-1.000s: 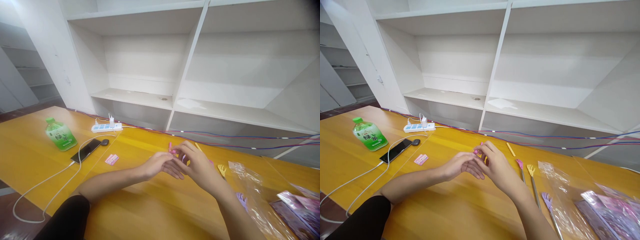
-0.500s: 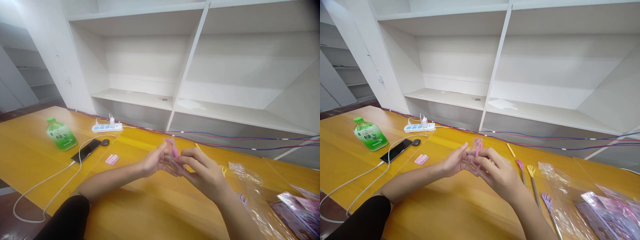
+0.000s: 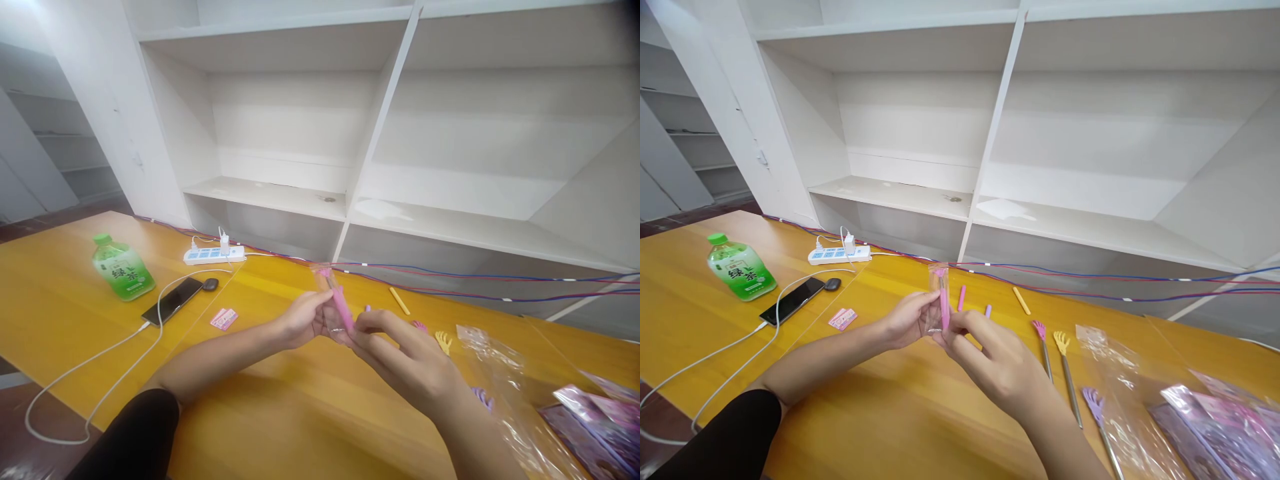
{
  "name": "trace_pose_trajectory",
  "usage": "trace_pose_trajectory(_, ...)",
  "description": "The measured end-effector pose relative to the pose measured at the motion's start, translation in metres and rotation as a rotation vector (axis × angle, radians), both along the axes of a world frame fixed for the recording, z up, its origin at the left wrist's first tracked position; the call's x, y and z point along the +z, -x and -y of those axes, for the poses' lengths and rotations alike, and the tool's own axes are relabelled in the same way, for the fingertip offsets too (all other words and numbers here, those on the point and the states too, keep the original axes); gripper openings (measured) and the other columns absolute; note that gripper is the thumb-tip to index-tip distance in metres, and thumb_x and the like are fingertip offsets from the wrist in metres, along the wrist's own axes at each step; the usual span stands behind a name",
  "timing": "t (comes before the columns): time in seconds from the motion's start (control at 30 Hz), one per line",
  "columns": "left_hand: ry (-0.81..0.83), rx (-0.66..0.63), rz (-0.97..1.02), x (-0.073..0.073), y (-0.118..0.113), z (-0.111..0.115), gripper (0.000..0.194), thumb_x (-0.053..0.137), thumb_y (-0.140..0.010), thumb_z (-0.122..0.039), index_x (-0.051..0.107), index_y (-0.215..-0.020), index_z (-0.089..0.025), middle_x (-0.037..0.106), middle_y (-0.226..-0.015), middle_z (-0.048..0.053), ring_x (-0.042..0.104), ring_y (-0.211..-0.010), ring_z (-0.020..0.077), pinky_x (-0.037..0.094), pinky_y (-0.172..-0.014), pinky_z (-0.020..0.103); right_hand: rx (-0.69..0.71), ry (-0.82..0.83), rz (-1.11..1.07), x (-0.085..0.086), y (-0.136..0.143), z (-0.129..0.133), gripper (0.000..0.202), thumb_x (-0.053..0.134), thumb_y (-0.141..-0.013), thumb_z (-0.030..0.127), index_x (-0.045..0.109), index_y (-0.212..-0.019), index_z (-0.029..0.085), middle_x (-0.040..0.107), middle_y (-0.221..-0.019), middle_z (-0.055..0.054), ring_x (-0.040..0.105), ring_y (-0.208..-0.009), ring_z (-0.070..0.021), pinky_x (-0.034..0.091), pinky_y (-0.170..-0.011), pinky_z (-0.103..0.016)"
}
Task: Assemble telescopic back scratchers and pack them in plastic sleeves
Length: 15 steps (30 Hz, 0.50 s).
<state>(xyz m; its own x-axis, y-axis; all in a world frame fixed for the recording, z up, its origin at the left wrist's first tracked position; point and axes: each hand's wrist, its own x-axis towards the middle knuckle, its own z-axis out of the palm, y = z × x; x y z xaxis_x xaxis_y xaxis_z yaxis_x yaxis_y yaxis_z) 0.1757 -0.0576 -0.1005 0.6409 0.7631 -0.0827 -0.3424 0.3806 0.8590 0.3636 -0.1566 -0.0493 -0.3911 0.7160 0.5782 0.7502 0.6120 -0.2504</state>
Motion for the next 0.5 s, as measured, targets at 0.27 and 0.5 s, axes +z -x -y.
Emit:
trace_pose_trajectory(0.27,-0.007,0.030,-0.011,0.002,0.001,-0.003,0.055,0.074,-0.085,-0.065,0.076,-0.092,-0.010,0.078,-0.090,0.013,0.073,-0.077,0.0201,0.055,-0.069,0.029,0.097,-0.014,0.057,-0.002,-0.005,-0.006,0.027,0.045,-0.113,0.033,0.062,-0.095,0.023,0.064,-0.092,-0.004,0.054,-0.067,-0.0113,0.040,-0.058,-0.024)
trace_pose_trajectory(0.5,-0.141,-0.012,-0.057,0.015,0.003,0.003,0.052,0.084,-0.080,-0.056,0.073,-0.103,-0.011,0.073,-0.095,0.011,0.069,-0.087,0.0196,0.051,-0.075,0.028,0.158,-0.153,0.171,-0.006,0.001,-0.015,0.019,0.049,-0.112,0.028,0.067,-0.109,0.021,0.066,-0.108,-0.004,0.055,-0.074,-0.0112,0.036,-0.064,-0.028)
